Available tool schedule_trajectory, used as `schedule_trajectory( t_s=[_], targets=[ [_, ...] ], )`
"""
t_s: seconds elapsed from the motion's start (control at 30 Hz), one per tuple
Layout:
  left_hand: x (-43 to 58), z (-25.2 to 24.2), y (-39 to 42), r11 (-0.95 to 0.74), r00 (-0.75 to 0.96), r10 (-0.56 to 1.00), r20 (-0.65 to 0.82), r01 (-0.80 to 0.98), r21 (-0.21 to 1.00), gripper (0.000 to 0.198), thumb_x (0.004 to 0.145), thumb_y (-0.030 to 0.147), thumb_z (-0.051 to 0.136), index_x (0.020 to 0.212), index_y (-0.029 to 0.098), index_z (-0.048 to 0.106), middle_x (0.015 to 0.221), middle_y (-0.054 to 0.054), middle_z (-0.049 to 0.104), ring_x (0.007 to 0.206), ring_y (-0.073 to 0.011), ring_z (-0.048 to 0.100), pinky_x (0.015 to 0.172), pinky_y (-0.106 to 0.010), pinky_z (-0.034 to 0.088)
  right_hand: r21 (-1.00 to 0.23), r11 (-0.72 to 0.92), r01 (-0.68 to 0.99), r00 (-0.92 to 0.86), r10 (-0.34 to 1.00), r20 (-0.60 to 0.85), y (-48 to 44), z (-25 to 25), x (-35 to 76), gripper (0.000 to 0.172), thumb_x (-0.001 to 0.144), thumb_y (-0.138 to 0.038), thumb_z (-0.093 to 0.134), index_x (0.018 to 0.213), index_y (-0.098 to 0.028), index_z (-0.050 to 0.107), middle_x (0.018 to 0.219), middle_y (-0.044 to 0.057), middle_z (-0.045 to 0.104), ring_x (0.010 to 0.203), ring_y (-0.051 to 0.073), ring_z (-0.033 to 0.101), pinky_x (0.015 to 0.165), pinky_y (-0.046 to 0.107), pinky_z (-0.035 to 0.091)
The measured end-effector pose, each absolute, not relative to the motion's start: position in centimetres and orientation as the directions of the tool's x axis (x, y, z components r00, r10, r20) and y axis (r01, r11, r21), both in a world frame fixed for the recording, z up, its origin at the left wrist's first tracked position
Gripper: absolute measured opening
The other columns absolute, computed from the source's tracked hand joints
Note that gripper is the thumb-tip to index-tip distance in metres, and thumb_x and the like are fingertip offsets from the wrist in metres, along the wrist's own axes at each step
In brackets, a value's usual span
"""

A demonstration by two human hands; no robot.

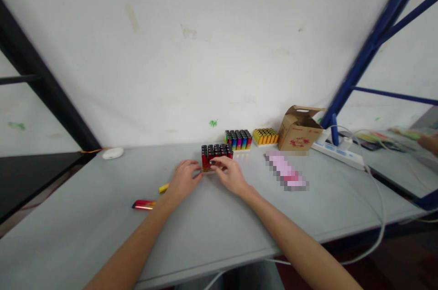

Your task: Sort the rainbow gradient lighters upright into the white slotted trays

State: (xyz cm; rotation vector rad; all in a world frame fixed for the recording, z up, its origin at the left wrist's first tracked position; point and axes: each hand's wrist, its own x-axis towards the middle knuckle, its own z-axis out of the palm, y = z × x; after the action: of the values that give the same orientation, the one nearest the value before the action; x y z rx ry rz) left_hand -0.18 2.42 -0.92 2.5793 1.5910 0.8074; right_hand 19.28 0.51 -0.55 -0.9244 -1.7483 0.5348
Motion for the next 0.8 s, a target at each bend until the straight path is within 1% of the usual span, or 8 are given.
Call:
schedule_trajectory(
  t_s=[0.13, 0.27, 0.33, 0.47, 0.6, 0.63, 0.7, 0.8],
  targets=[
    [0.0, -0.5, 2.3, -0.51, 0.354, 0.82, 0.449, 0.809, 0.292, 0.02, 0.082, 0.031, 0.06, 0.087, 0.018, 0.075, 0.103, -0.011, 0.069, 0.1, -0.0279, 0.061, 0.096, -0.044, 0.046, -0.636, 0.605, 0.48, -0.176, 0.776, 0.605, 0.7, 0.3, 18.6, 0.021, 0.088, -0.023, 0.057, 0.106, -0.02, 0.067, 0.092, 0.006, 0.069, 0.081, 0.018, 0.064, 0.076, 0.031, 0.05],
    [0.0, -0.3, 2.3, -0.511, 0.36, 0.825, 0.436, 0.804, 0.303, 0.02, 0.083, 0.03, 0.058, 0.087, 0.019, 0.074, 0.1, -0.01, 0.07, 0.096, -0.0267, 0.062, 0.093, -0.043, 0.046, -0.591, 0.586, 0.554, -0.195, 0.782, 0.592, 0.8, 0.5, 17.9, 0.027, 0.089, -0.022, 0.055, 0.116, -0.023, 0.061, 0.095, 0.003, 0.071, 0.083, 0.018, 0.065, 0.078, 0.03, 0.05],
    [0.1, -0.3, 2.2, -0.512, 0.365, 0.827, 0.427, 0.802, 0.306, 0.021, 0.083, 0.03, 0.057, 0.089, 0.019, 0.074, 0.099, -0.01, 0.07, 0.096, -0.0264, 0.063, 0.093, -0.042, 0.046, -0.55, 0.597, 0.584, -0.2, 0.762, 0.616, 0.7, 0.3, 17.7, 0.027, 0.09, -0.021, 0.054, 0.116, -0.023, 0.061, 0.098, 0.004, 0.07, 0.086, 0.018, 0.065, 0.078, 0.029, 0.05],
    [0.1, -0.1, 2.2, -0.493, 0.347, 0.834, 0.43, 0.818, 0.297, 0.022, 0.081, 0.033, 0.059, 0.089, 0.016, 0.073, 0.098, -0.011, 0.071, 0.097, -0.0275, 0.063, 0.095, -0.042, 0.045, -0.369, 0.63, 0.683, -0.221, 0.661, 0.717, 0.5, 0.1, 17.9, 0.025, 0.091, -0.02, 0.052, 0.111, -0.022, 0.066, 0.11, 0.009, 0.065, 0.099, 0.021, 0.061, 0.084, 0.032, 0.05],
    [-1.2, 0.9, 2.1, -0.426, 0.303, 0.877, 0.373, 0.849, 0.312, 0.028, 0.077, 0.036, 0.062, 0.096, 0.016, 0.071, 0.103, -0.012, 0.07, 0.099, -0.0278, 0.064, 0.094, -0.039, 0.046, -0.203, 0.616, 0.761, -0.287, 0.6, 0.747, 0.4, 0.2, 18.5, 0.032, 0.087, -0.018, 0.053, 0.116, -0.023, 0.066, 0.121, 0.013, 0.058, 0.098, 0.025, 0.057, 0.084, 0.04, 0.05],
    [-1.9, 1.2, 2.0, -0.395, 0.279, 0.894, 0.351, 0.86, 0.322, 0.03, 0.077, 0.037, 0.062, 0.098, 0.017, 0.07, 0.104, -0.012, 0.07, 0.099, -0.0275, 0.064, 0.092, -0.038, 0.047, -0.195, 0.629, 0.753, -0.298, 0.589, 0.751, 0.4, 0.3, 18.8, 0.034, 0.087, -0.017, 0.053, 0.118, -0.022, 0.065, 0.123, 0.013, 0.056, 0.098, 0.025, 0.057, 0.085, 0.041, 0.05],
    [-3.4, 1.9, 1.9, -0.334, 0.257, 0.932, 0.254, 0.881, 0.335, 0.034, 0.076, 0.04, 0.061, 0.1, 0.018, 0.069, 0.103, -0.01, 0.071, 0.094, -0.026, 0.065, 0.087, -0.036, 0.049, -0.238, 0.654, 0.718, -0.267, 0.575, 0.773, 0.5, 0.6, 19.6, 0.036, 0.086, -0.017, 0.053, 0.12, -0.021, 0.063, 0.123, 0.013, 0.055, 0.102, 0.024, 0.056, 0.09, 0.041, 0.05],
    [-5.3, 2.9, 1.7, -0.288, 0.277, 0.958, 0.079, 0.915, 0.284, 0.03, 0.07, 0.037, 0.064, 0.093, 0.018, 0.068, 0.096, -0.009, 0.071, 0.09, -0.0256, 0.065, 0.082, -0.034, 0.048, -0.379, 0.638, 0.67, -0.091, 0.577, 0.811, 1.0, 0.9, 21.0, 0.032, 0.085, -0.015, 0.052, 0.114, -0.019, 0.063, 0.118, 0.013, 0.055, 0.111, 0.024, 0.054, 0.098, 0.04, 0.047]
  ],
)
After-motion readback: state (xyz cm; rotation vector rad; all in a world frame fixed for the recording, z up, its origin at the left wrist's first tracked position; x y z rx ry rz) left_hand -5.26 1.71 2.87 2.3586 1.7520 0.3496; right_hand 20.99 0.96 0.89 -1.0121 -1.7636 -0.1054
